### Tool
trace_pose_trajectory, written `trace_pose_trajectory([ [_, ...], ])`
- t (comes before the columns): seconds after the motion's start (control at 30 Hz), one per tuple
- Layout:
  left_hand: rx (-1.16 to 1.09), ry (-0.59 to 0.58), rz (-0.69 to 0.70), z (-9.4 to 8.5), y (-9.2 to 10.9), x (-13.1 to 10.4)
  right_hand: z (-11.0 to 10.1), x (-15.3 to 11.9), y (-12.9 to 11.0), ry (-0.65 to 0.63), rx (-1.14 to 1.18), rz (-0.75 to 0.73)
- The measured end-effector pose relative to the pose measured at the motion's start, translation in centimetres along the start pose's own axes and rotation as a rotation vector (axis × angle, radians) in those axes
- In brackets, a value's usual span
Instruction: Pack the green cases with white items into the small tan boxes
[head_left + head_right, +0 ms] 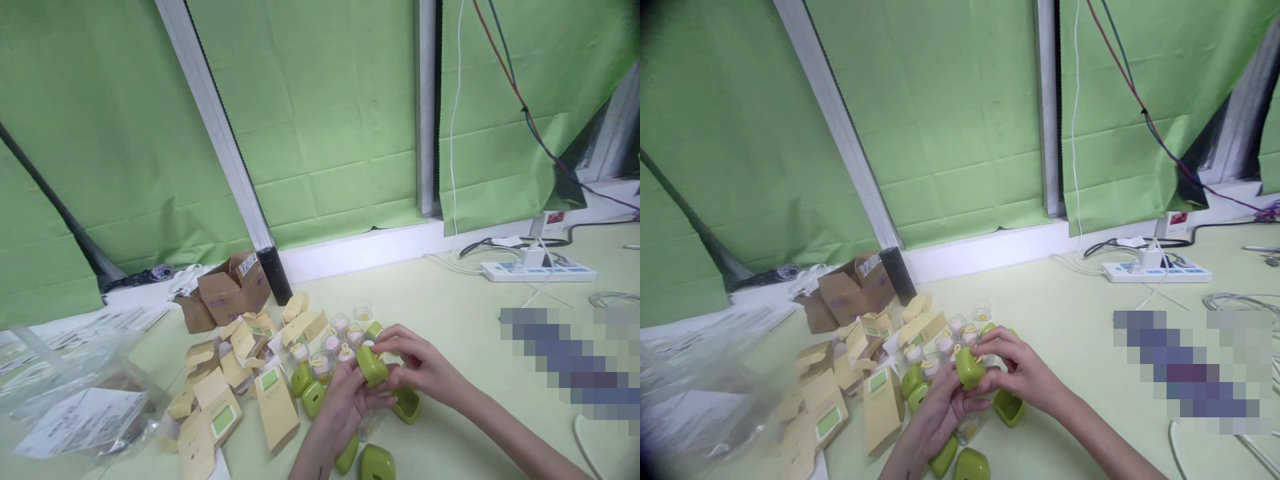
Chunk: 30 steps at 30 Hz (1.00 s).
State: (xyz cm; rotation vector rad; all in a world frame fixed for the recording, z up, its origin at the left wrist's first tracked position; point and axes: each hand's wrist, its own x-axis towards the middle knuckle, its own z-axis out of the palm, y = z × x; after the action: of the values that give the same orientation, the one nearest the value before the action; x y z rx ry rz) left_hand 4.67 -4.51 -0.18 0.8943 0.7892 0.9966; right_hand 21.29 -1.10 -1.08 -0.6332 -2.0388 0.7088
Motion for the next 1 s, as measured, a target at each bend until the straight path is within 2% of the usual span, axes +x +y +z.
trace_pose_trajectory([
  [0.03,0.063,-0.019,0.041,0.2,0.3,0.2,-0.1,0.1,-0.4,-0.008,0.025,0.041],
  [0.1,0.351,-0.027,0.096,0.4,1.3,0.9,-0.6,0.4,-1.0,-0.027,0.010,0.102],
  [0.17,0.713,0.045,0.124,-0.1,2.9,2.4,-1.8,0.7,-0.9,0.018,-0.098,0.183],
  [0.23,0.908,0.166,0.147,-1.5,4.7,4.5,-3.4,1.0,0.0,0.093,-0.329,0.341],
  [0.3,1.034,0.277,0.156,-3.3,6.3,6.8,-5.0,1.0,1.6,0.104,-0.609,0.528],
  [0.37,1.159,0.362,0.128,-5.1,7.2,8.7,-6.2,0.7,3.4,0.078,-0.710,0.634],
  [0.47,1.304,0.416,0.072,-6.9,7.0,10.1,-6.8,0.2,5.4,-0.006,-0.735,0.708],
  [0.57,1.390,0.438,0.068,-7.6,6.0,10.0,-6.4,0.6,5.8,-0.075,-0.739,0.733],
  [0.7,1.408,0.498,0.136,-7.2,5.2,8.6,-4.2,3.8,5.4,-0.123,-0.712,0.705],
  [0.87,1.256,0.529,0.271,-4.8,4.1,6.0,-1.2,8.0,5.9,-0.328,-0.555,0.734],
  [0.93,1.153,0.492,0.308,-3.7,3.4,4.9,-0.8,8.5,6.1,-0.340,-0.504,0.755],
  [1.0,1.049,0.465,0.336,-2.7,2.7,3.7,-1.0,8.5,5.8,-0.293,-0.468,0.752],
])
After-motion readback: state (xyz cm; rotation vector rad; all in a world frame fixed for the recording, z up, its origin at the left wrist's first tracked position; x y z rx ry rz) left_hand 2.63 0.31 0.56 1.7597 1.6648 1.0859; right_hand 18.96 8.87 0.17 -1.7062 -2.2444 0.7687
